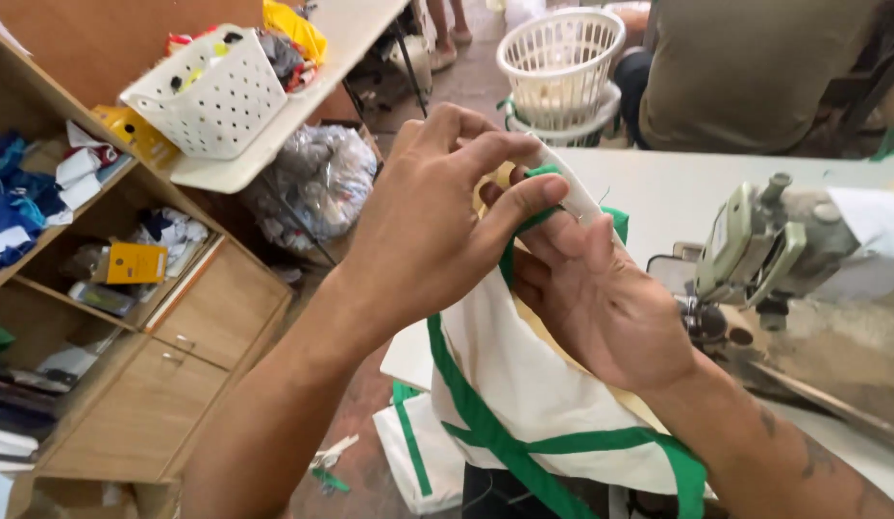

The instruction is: The person sews a white tote bag with green straps using a sewing machine, guiding the fabric and straps under the needle. They then use scissors to cut the thread and inspect the finished stitching.

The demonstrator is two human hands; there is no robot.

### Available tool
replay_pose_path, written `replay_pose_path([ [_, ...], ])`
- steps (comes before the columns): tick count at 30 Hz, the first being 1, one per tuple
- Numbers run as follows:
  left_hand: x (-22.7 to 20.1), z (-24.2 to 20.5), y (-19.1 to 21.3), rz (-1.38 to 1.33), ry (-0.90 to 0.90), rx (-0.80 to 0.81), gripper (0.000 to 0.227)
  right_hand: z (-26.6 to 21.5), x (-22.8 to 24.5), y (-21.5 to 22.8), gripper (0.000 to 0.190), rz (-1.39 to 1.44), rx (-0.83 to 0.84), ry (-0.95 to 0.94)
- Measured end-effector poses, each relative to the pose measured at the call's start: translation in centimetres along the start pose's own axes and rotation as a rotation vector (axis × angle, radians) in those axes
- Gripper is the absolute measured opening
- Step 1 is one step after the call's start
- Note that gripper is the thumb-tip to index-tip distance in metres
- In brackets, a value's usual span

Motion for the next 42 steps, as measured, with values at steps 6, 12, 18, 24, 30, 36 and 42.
replay_pose_path([
  [6,1.3,3.0,0.4,-0.252,0.172,-0.032,0.01,2.6,1.5,0.8,0.052,-0.257,-0.238,-0.007],
  [12,1.8,3.7,-0.1,-0.243,0.281,-0.092,0.017,3.3,6.9,-2.4,0.032,-1.655,-0.282,0.416],
  [18,3.0,3.9,-0.6,-0.323,0.345,-0.138,0.019,4.2,7.1,-3.3,0.03,-2.216,0.089,0.74],
  [24,4.5,5.0,-1.1,-0.319,0.372,-0.144,0.016,7.8,8.4,-3.1,0.014,-2.422,0.168,0.481],
  [30,9.1,8.7,-1.5,-0.246,0.285,-0.4,0.012,8.1,5.1,-2.7,0.012,-2.803,0.601,0.134],
  [36,13.1,9.5,-1.8,-0.262,0.368,-0.443,0.011,-0.8,1.4,1.6,0.054,-2.404,0.777,-0.16],
  [42,10.4,11.0,-6.9,-0.179,0.131,-0.487,0.023,-2.4,-0.8,2.3,0.013,-2.43,0.531,0.316],
])
Point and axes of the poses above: each hand's wrist, its own z-axis towards the middle knuckle, its own y-axis out of the back of the hand, x = y × z, the point moved 4 cm from there along z, towards the middle knuckle, and after that the axes turned 12 degrees about z, right-handed, at the moved point
